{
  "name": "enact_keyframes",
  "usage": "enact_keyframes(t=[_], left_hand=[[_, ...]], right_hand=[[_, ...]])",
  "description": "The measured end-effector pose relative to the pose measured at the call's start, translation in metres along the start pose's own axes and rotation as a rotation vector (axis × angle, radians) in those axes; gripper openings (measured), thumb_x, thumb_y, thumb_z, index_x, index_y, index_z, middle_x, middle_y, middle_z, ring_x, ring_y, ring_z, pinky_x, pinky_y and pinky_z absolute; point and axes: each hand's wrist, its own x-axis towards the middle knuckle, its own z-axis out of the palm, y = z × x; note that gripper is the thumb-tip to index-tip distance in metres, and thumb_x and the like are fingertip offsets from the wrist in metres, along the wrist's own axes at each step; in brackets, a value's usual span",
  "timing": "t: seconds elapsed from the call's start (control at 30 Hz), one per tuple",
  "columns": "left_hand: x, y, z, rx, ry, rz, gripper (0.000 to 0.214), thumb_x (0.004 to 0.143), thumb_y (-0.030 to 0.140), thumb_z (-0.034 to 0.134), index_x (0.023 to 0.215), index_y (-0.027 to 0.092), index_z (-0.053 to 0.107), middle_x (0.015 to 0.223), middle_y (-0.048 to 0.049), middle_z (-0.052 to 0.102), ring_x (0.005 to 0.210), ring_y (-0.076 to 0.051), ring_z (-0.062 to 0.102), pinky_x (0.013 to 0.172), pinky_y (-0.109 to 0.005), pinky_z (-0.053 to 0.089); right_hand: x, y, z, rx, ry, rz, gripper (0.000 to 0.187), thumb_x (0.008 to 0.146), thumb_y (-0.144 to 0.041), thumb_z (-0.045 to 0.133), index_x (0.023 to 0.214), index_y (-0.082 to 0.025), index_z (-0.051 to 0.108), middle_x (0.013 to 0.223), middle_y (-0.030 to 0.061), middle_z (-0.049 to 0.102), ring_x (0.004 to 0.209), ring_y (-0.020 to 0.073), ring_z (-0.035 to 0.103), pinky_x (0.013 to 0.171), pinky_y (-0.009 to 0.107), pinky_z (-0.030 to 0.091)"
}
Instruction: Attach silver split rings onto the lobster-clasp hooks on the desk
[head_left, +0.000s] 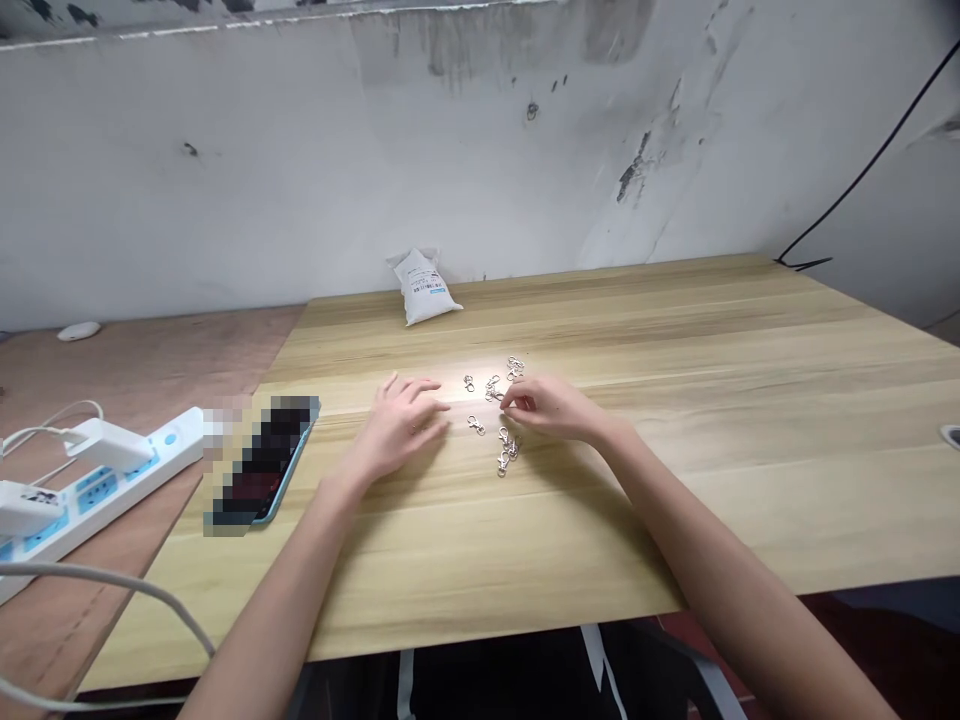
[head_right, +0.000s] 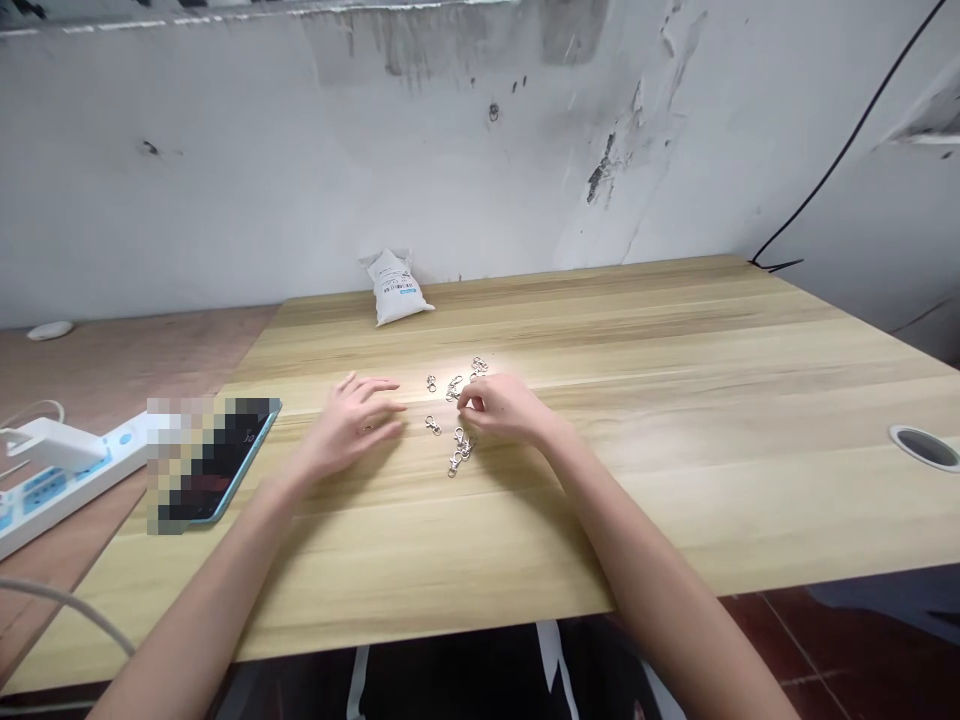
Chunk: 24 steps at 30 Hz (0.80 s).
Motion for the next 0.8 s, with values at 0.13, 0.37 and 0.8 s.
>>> enact_keyframes(t=[0.13, 0.37, 0.8], left_hand=[[-0.007, -0.017, -0.018, -0.141, -0.094, -0.081, 0.03, 0.095, 0.04, 0.048, 0.1, 0.024, 0.072, 0.11, -0.0074, 0.068, 0.103, -0.024, 0.062, 0.096, -0.043, 0.047], [-0.007, -0.016, -0.016, -0.19, -0.171, -0.073, 0.027, 0.089, 0.045, 0.056, 0.093, 0.027, 0.076, 0.112, -0.0055, 0.066, 0.102, -0.023, 0.063, 0.089, -0.035, 0.051], [-0.017, -0.032, -0.035, -0.32, -0.264, -0.138, 0.025, 0.086, 0.046, 0.059, 0.093, 0.027, 0.075, 0.102, -0.004, 0.068, 0.09, -0.02, 0.065, 0.081, -0.032, 0.053]], right_hand=[[0.001, -0.012, 0.01, -0.009, -0.054, -0.022, 0.01, 0.088, -0.025, 0.062, 0.09, -0.022, 0.071, 0.068, -0.0024, 0.065, 0.063, 0.0114, 0.056, 0.059, 0.024, 0.033], [0.01, -0.031, 0.039, -0.379, 0.065, -0.084, 0.021, 0.092, -0.023, 0.058, 0.073, -0.018, 0.067, 0.077, 0.0027, 0.067, 0.071, 0.0152, 0.059, 0.069, 0.031, 0.032], [0.011, -0.029, 0.043, -0.514, 0.197, -0.052, 0.026, 0.09, -0.015, 0.048, 0.07, -0.017, 0.063, 0.075, 0.0059, 0.069, 0.073, 0.0188, 0.057, 0.083, 0.035, 0.034]])
